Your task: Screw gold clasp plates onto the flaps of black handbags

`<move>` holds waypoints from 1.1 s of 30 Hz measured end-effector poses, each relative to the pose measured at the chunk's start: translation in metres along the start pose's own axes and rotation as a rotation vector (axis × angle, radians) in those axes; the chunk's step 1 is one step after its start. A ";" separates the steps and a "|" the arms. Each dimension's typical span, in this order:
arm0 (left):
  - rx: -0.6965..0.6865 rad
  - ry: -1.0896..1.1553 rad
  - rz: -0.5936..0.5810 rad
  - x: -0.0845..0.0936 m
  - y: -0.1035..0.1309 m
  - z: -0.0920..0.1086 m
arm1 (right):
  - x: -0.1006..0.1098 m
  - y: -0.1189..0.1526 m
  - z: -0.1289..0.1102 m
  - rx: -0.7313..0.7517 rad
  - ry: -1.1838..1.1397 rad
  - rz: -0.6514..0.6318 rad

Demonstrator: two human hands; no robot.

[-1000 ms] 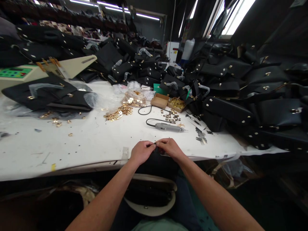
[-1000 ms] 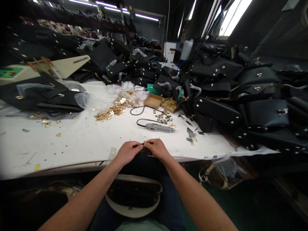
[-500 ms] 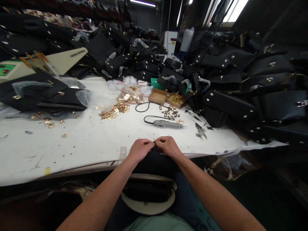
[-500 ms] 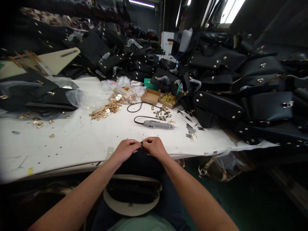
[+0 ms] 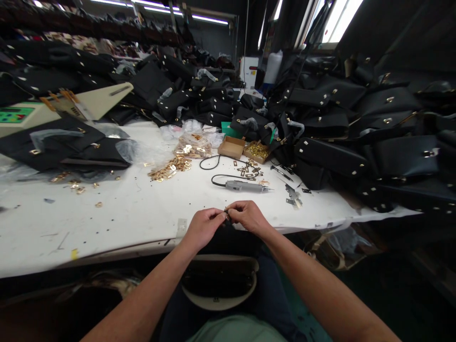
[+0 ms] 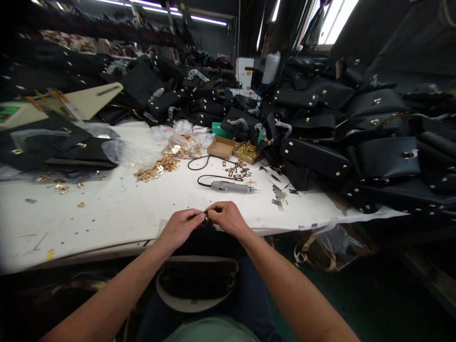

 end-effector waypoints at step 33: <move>-0.519 -0.934 0.097 -0.008 0.049 -0.014 | -0.036 -0.021 0.043 -0.355 0.115 -0.093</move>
Point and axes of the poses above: each hand's wrist, its own y-axis away from the middle knuckle, its own x-axis out of the back of the hand, z = x × y, the point moved 7 cm from there along -y, towards the middle knuckle
